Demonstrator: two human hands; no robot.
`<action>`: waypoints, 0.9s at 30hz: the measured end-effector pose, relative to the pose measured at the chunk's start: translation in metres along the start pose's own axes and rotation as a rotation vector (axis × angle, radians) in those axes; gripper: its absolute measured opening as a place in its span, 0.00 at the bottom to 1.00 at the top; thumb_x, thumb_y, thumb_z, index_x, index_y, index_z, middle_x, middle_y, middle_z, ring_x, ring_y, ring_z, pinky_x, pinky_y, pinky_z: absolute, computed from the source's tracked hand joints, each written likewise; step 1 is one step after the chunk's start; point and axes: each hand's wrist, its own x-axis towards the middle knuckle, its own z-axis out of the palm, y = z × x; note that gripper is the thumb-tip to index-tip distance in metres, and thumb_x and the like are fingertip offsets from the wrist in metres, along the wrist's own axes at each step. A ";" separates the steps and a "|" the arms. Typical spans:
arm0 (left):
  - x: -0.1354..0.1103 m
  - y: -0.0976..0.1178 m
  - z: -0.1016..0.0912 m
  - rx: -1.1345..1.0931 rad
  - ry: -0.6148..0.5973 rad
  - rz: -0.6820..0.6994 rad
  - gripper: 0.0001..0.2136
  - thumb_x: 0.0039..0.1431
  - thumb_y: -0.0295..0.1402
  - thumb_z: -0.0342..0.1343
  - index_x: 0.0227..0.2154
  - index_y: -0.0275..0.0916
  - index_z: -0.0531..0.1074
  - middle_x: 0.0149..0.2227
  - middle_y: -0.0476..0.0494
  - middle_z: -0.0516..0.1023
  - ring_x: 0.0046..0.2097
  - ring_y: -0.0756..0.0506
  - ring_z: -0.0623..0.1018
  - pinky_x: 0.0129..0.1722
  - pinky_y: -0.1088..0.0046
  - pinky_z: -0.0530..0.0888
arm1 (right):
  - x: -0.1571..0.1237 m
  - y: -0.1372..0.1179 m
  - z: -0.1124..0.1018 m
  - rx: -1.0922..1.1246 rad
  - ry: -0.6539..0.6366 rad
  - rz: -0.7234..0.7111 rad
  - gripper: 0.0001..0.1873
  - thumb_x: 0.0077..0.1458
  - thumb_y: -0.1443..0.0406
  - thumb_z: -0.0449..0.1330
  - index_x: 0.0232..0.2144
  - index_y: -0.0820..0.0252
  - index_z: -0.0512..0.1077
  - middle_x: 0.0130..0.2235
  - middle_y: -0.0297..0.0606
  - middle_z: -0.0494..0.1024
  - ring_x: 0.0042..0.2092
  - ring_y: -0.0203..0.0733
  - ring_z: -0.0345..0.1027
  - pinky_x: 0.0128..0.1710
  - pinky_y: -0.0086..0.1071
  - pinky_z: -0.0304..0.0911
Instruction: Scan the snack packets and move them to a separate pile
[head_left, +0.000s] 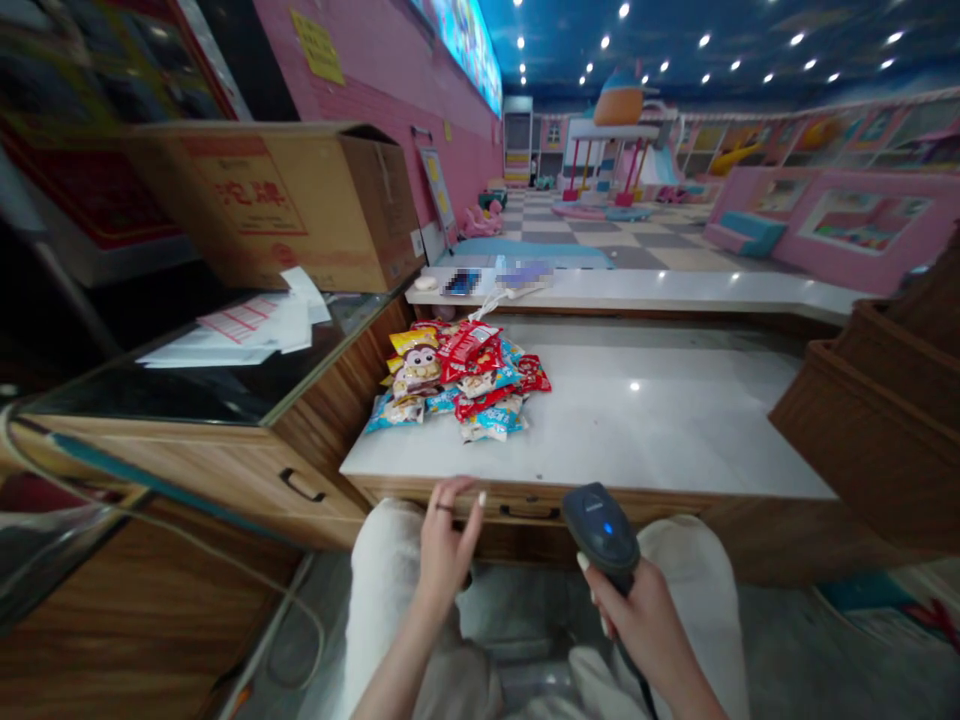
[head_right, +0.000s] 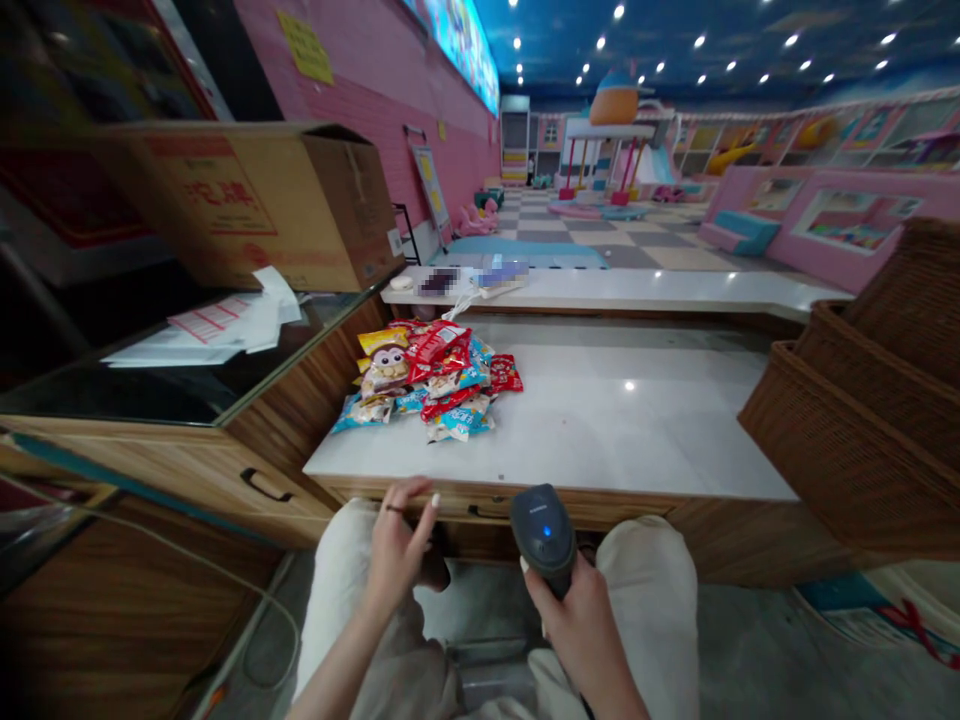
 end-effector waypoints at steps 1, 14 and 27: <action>-0.016 0.001 0.000 -0.008 -0.014 -0.011 0.06 0.73 0.35 0.60 0.49 0.44 0.78 0.46 0.44 0.84 0.49 0.40 0.85 0.51 0.61 0.83 | -0.002 0.003 0.004 0.015 -0.005 -0.006 0.24 0.58 0.43 0.68 0.23 0.51 0.71 0.15 0.32 0.70 0.17 0.42 0.66 0.19 0.32 0.61; 0.109 0.054 -0.043 0.152 0.293 0.306 0.04 0.66 0.34 0.67 0.37 0.44 0.77 0.66 0.38 0.74 0.76 0.30 0.67 0.75 0.41 0.66 | -0.013 0.002 0.000 0.020 -0.002 -0.092 0.26 0.61 0.43 0.69 0.26 0.55 0.78 0.18 0.37 0.76 0.19 0.44 0.70 0.19 0.31 0.64; 0.142 0.066 -0.046 0.152 0.115 0.303 0.07 0.67 0.41 0.66 0.38 0.45 0.76 0.74 0.40 0.70 0.82 0.27 0.52 0.78 0.32 0.56 | -0.014 -0.004 0.005 0.037 0.066 -0.058 0.26 0.60 0.42 0.68 0.21 0.51 0.70 0.15 0.32 0.70 0.17 0.44 0.67 0.20 0.33 0.64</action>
